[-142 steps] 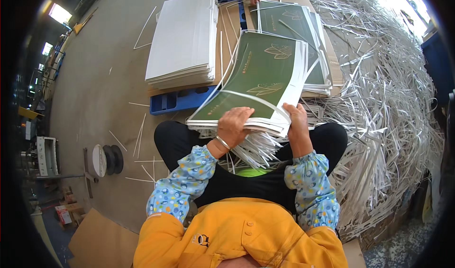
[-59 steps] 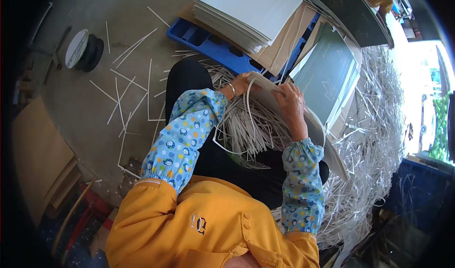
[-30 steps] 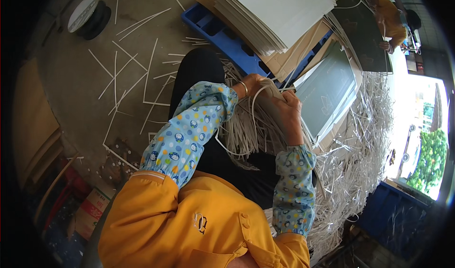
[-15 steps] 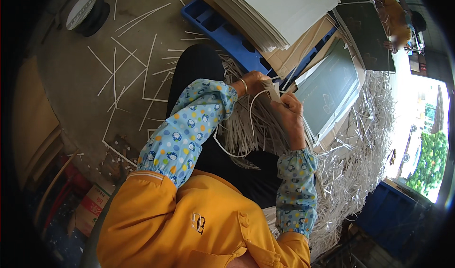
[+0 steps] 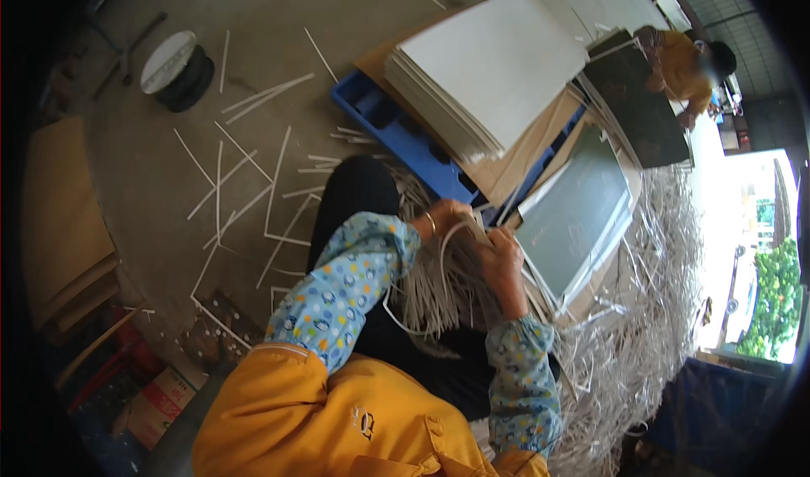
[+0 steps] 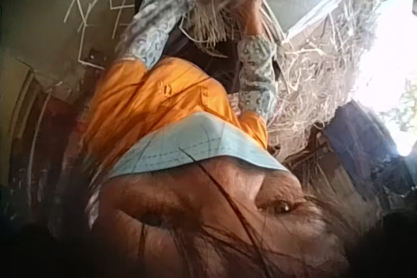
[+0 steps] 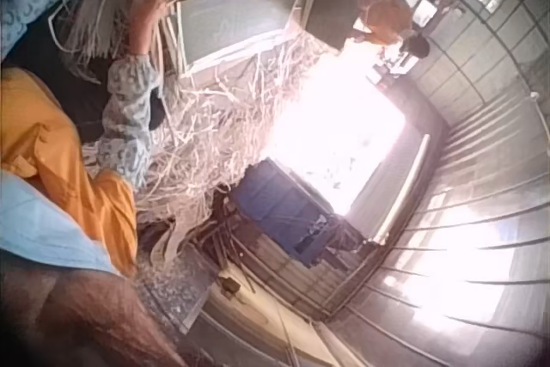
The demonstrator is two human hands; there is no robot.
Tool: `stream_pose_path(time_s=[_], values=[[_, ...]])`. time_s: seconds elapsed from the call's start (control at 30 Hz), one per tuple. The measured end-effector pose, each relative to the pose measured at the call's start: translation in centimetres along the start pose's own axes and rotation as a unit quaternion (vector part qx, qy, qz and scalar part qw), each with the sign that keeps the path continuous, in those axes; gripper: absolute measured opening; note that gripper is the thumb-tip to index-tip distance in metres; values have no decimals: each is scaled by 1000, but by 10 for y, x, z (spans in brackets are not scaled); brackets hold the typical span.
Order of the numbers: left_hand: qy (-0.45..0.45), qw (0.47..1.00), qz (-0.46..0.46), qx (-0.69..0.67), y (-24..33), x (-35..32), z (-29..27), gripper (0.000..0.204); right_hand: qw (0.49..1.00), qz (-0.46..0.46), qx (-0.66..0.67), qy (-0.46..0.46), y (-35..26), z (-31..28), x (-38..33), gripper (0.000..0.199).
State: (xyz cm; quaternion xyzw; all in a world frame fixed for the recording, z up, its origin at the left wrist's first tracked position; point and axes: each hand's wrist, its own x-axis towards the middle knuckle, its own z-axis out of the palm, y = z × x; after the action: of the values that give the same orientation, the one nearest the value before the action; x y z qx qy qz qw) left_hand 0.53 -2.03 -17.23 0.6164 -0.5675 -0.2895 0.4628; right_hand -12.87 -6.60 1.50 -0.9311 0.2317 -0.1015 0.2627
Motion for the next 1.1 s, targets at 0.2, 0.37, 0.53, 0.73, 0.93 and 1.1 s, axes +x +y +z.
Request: stream_pose_path(time_s=[0.2,0.37,0.53,0.73,0.93,1.1], values=[[16,990,50,133,47,3,-13,11,971,147,173,-78,12,-15,-5,21],[4,985,31,169,39,1,-11,18,973,110,184,-85,4,-16,-8,18],[-4,997,-9,76,44,4,-12,18,973,91,196,-85,11,-18,-11,17],[31,1000,0,-6,28,5,-1,19,1000,0,12,9,5,-13,-10,17],[65,995,51,64,29,5,-4,22,998,-9,54,17,14,-8,-15,19],[66,997,41,26,32,0,-2,22,985,30,165,-33,19,-11,-17,20]])
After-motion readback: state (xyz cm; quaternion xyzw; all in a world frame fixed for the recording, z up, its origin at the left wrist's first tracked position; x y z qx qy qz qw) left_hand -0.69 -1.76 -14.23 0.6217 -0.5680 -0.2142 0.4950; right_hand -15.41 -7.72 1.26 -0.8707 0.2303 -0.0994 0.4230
